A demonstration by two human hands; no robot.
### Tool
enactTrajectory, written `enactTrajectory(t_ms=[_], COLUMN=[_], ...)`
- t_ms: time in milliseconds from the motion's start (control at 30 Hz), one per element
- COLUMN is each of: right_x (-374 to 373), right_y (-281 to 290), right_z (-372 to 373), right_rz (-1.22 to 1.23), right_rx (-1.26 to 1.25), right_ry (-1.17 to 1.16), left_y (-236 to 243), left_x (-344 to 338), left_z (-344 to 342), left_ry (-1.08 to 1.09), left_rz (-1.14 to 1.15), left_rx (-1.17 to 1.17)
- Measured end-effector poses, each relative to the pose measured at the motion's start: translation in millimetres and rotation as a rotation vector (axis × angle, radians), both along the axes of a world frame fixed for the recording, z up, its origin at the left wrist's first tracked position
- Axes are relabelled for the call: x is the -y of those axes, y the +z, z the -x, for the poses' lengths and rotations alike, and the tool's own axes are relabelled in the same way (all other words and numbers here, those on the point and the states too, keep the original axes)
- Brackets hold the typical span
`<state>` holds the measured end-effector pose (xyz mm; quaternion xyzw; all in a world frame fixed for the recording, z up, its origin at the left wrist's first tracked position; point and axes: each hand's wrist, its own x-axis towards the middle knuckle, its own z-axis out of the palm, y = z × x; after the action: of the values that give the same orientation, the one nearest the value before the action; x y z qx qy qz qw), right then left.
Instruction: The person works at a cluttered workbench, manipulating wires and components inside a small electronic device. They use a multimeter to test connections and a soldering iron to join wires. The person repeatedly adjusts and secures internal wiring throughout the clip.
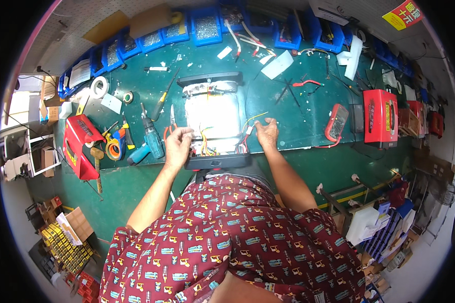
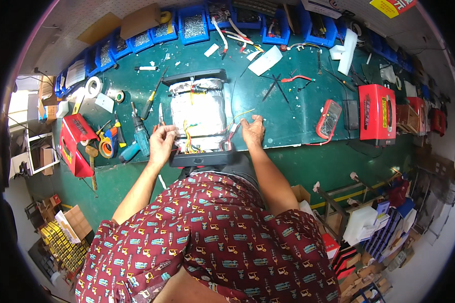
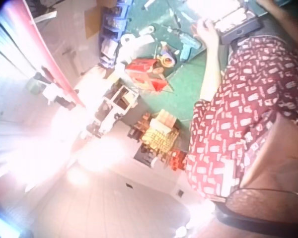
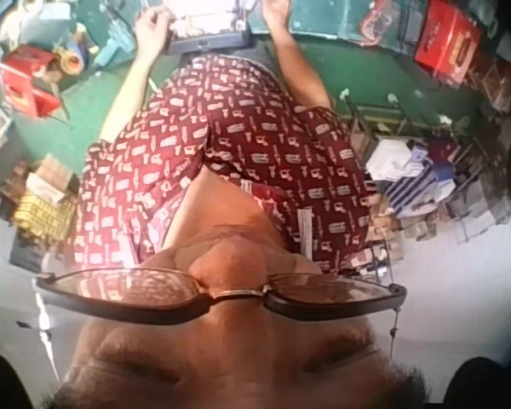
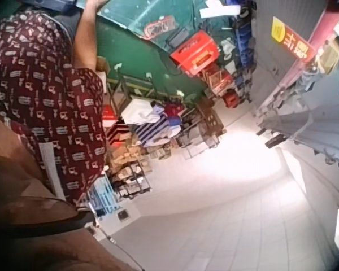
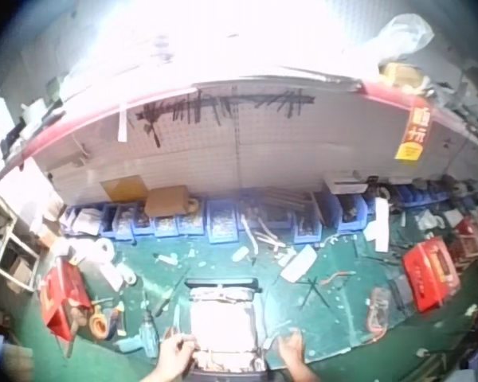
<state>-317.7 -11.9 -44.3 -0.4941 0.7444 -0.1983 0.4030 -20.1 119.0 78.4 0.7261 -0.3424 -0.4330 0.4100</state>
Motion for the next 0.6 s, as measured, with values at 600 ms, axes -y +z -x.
enactTrajectory(t_ms=[600], right_x=[5], right_y=[-44], right_z=[-23], right_rz=[0.067], right_rx=[0.197], right_ry=[-0.131], left_y=[5], left_x=[120], left_z=[142], left_ry=[-0.952], left_rz=[-0.296], left_rx=[0.646])
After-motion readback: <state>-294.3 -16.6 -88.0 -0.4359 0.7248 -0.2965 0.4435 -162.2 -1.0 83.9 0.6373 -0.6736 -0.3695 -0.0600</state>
